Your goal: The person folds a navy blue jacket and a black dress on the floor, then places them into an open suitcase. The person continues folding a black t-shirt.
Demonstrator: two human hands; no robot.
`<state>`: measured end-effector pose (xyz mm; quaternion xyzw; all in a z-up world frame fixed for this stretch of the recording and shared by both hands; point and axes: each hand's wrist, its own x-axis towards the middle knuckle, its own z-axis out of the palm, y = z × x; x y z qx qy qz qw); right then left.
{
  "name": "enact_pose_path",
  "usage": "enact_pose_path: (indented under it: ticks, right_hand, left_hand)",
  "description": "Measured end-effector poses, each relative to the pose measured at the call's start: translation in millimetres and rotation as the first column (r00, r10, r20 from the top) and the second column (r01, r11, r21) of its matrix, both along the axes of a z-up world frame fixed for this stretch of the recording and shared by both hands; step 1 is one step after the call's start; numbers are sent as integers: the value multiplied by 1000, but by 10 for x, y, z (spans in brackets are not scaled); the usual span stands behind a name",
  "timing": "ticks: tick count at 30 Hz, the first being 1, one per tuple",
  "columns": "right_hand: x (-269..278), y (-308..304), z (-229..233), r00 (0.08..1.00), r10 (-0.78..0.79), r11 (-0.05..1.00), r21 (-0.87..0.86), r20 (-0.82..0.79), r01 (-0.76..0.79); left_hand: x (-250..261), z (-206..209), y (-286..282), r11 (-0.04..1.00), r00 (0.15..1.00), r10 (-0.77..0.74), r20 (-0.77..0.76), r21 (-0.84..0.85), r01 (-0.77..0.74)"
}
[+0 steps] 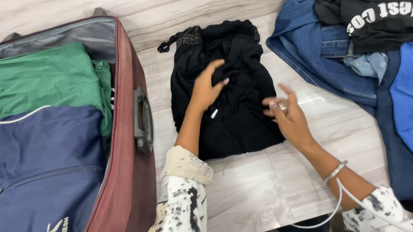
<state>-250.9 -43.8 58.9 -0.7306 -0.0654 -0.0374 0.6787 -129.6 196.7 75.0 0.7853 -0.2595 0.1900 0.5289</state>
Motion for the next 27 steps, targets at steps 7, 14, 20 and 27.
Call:
enact_pose_path:
  ticks: [7,14,20,27]
  right_hand:
    - [-300,326,264,497,581,593,-753,645,285]
    - [-354,497,321,720,626,354,-932,299,79]
    - [-382,307,675,735,486,385,-639,-473,-666]
    - [-213,-6,613,525,813,519,-95,-254,-850]
  left_hand:
    - [64,-613,88,929,988,126,-94,361,-85]
    - [-117,-529,-5,858,989,142,50,493,-149]
    - [-575,-425,31,760,950,41,-311,626,172]
    - [-1111,-1458,398,840,554,-318,-770,43,541]
